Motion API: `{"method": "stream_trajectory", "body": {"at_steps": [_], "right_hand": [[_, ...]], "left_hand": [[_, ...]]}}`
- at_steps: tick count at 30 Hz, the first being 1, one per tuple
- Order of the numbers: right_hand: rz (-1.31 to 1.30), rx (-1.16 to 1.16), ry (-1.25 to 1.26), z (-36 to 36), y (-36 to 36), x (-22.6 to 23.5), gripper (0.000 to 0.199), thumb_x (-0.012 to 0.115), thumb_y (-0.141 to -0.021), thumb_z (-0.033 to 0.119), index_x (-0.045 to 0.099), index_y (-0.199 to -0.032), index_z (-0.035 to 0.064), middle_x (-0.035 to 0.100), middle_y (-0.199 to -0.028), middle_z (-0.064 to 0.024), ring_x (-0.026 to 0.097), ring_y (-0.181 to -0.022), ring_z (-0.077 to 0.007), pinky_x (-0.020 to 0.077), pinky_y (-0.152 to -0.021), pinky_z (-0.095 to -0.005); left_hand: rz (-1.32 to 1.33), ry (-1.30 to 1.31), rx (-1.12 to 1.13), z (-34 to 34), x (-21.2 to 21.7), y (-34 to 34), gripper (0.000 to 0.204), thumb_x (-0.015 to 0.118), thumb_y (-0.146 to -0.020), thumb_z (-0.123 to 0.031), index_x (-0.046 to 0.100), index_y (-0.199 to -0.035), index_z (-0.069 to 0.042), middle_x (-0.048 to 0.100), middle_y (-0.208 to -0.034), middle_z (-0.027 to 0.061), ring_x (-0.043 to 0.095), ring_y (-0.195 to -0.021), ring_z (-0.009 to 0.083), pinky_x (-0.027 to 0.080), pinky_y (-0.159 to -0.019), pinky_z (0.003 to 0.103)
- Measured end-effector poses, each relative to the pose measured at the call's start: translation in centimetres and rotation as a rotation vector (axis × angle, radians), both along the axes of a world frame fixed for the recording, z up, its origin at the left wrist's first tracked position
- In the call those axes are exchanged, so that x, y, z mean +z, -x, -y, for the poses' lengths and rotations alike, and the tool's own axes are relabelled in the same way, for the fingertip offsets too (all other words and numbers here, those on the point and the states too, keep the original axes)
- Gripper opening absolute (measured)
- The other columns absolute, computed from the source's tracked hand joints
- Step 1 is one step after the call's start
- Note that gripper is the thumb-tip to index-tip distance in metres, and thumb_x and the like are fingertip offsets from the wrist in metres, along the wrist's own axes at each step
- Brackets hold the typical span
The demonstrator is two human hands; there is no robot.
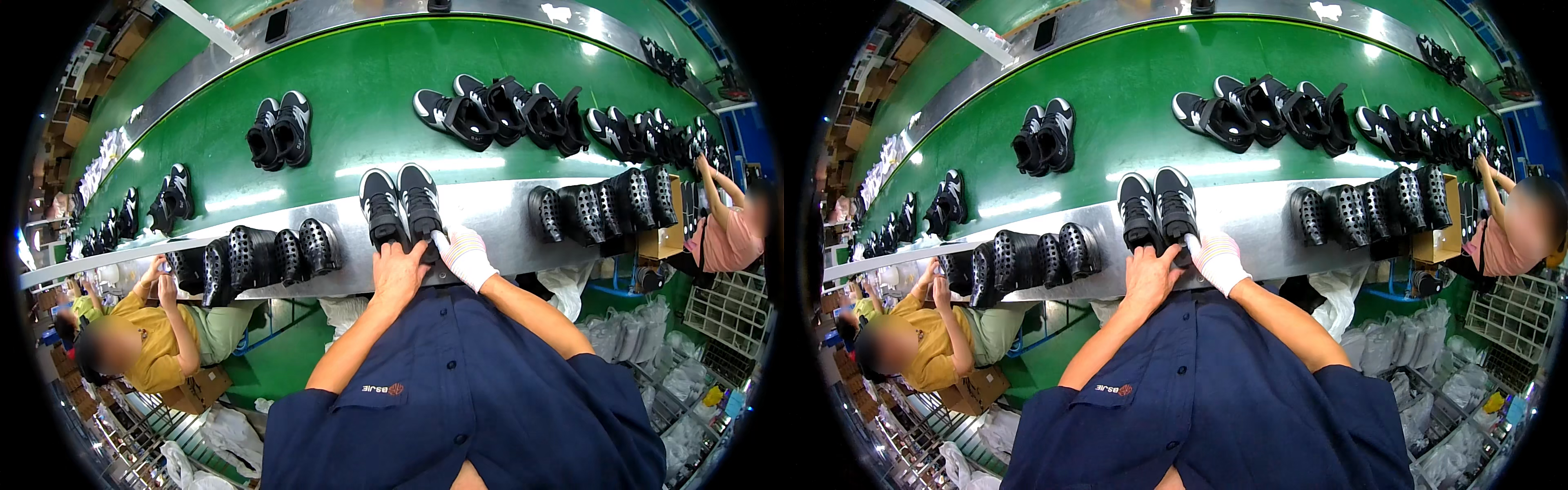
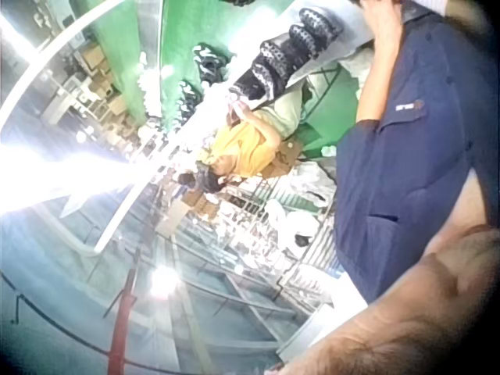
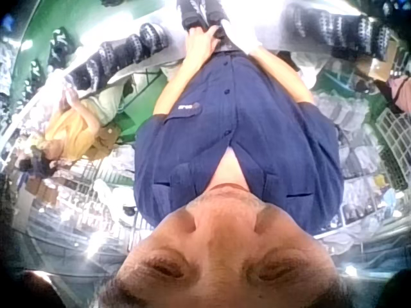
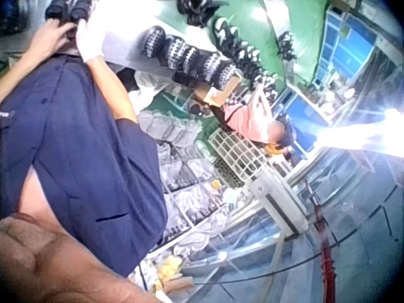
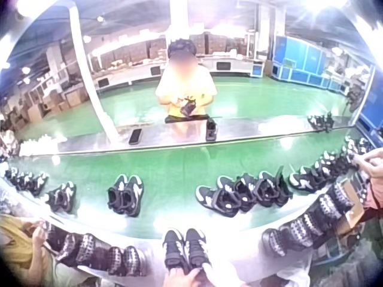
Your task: The person handles black and white shoes on a conveyor belt, turning them over and checking their interior and exterior.
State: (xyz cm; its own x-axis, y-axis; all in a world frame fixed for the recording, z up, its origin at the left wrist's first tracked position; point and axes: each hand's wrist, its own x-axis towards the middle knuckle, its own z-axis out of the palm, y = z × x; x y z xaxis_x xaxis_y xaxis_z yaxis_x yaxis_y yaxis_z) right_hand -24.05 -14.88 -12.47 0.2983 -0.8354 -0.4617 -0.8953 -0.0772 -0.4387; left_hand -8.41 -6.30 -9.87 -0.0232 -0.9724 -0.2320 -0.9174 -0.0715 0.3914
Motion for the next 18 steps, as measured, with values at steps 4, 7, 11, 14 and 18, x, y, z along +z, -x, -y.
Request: {"method": "stream_trajectory", "body": {"at_steps": [4,7,11,14,18], "right_hand": [[0.184,0.093,0.631,-0.5,-0.7,1.3,0.024,0.069,-0.093,0.026,0.071,-0.103,0.0041,0.072,-0.098,-0.0181,0.069,-0.097,-0.0422,0.0528,-0.084,-0.0518],[0.225,0.406,0.521,1.2,-1.1,1.9,0.02,0.072,-0.086,0.019,0.068,-0.102,0.0083,0.068,-0.098,-0.0124,0.067,-0.097,-0.0378,0.0518,-0.081,-0.0494],[0.275,0.293,0.572,1.7,-1.0,0.7,0.018,0.074,-0.084,0.018,0.068,-0.1,0.0112,0.066,-0.095,-0.0119,0.067,-0.088,-0.0339,0.0516,-0.076,-0.0463],[0.393,0.303,0.415,1.9,-0.6,2.3,0.03,0.076,-0.089,0.028,0.069,-0.11,0.0087,0.069,-0.102,-0.0161,0.069,-0.095,-0.0393,0.0548,-0.086,-0.0474],[0.258,-0.019,0.257,6.7,2.9,4.0,0.045,0.074,-0.089,0.031,0.069,-0.124,0.0029,0.073,-0.11,-0.0231,0.071,-0.104,-0.0399,0.0561,-0.093,-0.0466]], "left_hand": [[0.089,0.073,-0.001,-0.2,-2.2,0.1,0.033,0.071,-0.084,-0.019,0.07,-0.117,-0.019,0.066,-0.091,0.0156,0.062,-0.092,0.035,0.047,-0.074,0.051],[0.076,0.069,-0.018,0.1,-2.2,0.0,0.029,0.072,-0.084,-0.021,0.071,-0.112,-0.016,0.066,-0.089,0.0153,0.062,-0.092,0.0352,0.047,-0.075,0.051],[0.036,-0.017,-0.03,0.7,-0.8,-0.2,0.036,0.079,-0.081,-0.025,0.069,-0.114,-0.015,0.067,-0.093,0.0155,0.063,-0.097,0.0356,0.048,-0.077,0.052],[0.103,-0.075,-0.045,0.8,-1.2,-0.3,0.044,0.085,-0.078,-0.03,0.07,-0.116,-0.016,0.068,-0.095,0.0136,0.062,-0.101,0.0341,0.048,-0.081,0.051],[0.181,0.004,-0.054,3.7,-1.4,-2.9,0.042,0.085,-0.078,-0.032,0.071,-0.113,-0.015,0.069,-0.096,0.0118,0.062,-0.099,0.0325,0.048,-0.079,0.05]]}}
